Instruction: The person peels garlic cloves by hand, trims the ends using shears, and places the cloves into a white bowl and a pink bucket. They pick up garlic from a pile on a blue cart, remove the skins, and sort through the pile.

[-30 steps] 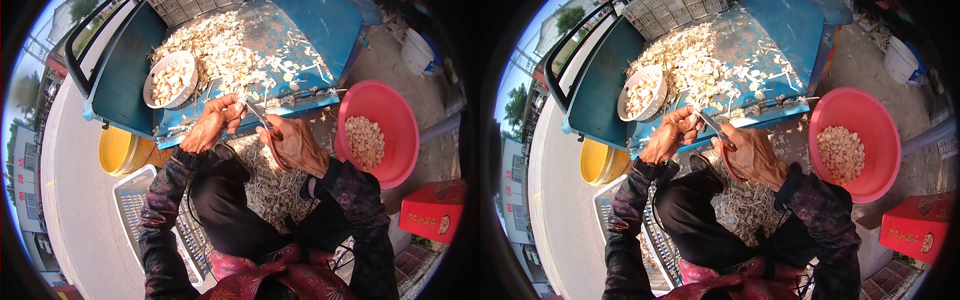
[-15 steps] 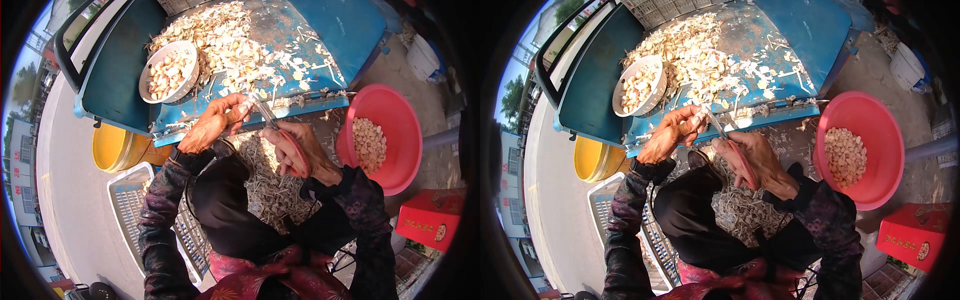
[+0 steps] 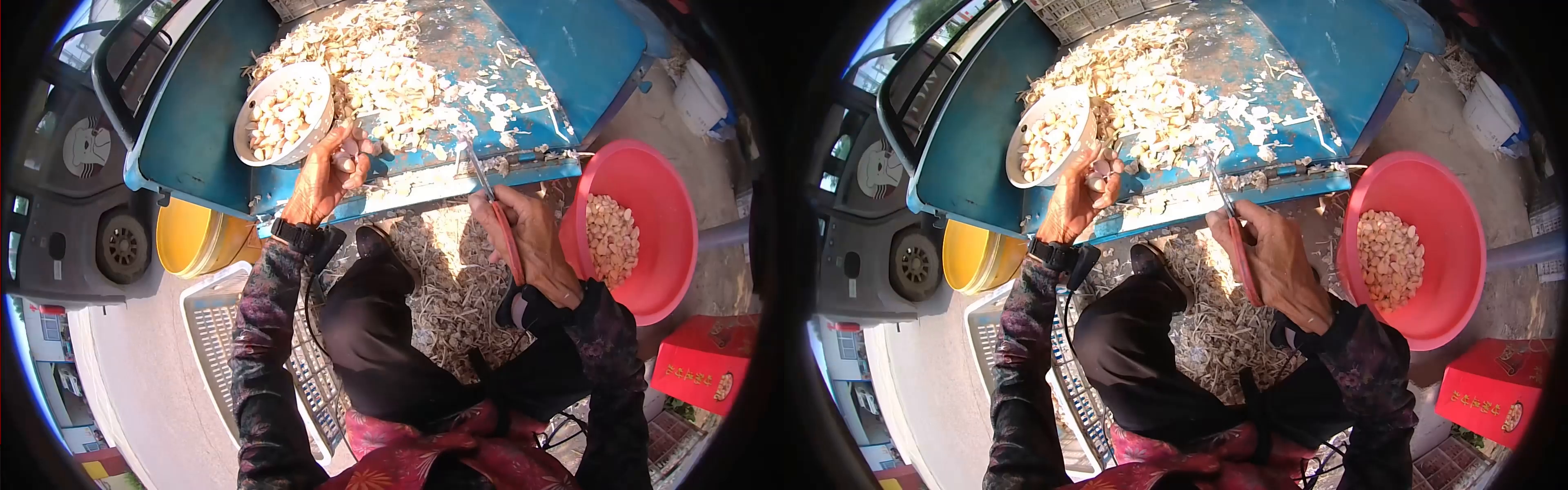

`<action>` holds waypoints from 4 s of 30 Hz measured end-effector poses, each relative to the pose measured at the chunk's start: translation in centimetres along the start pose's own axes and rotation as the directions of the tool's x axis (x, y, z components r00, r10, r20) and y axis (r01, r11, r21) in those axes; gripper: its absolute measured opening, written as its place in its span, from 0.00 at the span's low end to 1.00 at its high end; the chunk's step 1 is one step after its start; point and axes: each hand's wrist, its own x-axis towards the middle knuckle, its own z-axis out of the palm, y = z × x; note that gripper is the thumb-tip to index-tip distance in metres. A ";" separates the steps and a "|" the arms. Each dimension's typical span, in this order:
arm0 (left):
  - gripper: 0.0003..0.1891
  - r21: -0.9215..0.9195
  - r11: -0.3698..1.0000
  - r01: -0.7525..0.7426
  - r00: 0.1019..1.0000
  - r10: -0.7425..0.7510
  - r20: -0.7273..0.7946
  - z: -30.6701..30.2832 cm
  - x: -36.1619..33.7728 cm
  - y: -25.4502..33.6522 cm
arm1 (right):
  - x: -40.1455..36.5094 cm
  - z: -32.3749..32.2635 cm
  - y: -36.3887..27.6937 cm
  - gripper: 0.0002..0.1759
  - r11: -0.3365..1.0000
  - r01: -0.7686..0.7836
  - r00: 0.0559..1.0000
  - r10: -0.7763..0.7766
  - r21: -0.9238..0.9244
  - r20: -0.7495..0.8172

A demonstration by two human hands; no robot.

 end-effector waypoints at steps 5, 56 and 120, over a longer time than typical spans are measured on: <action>0.13 0.917 0.296 -0.266 0.904 0.408 0.130 -0.8 5.1 -0.9 | 0.2 0.0 0.0 0.21 1.000 0.000 1.000 0.000 -0.006 -0.023; 0.12 0.681 0.732 -0.022 0.977 -0.128 0.170 6.4 -3.8 0.2 | 0.8 1.1 1.4 0.24 0.807 0.448 0.868 -0.495 -0.385 -0.028; 0.07 0.925 -0.281 -0.257 0.814 0.452 0.364 -0.9 4.0 -3.6 | -0.6 -4.8 0.5 0.21 0.955 0.287 0.933 -0.260 0.075 -0.249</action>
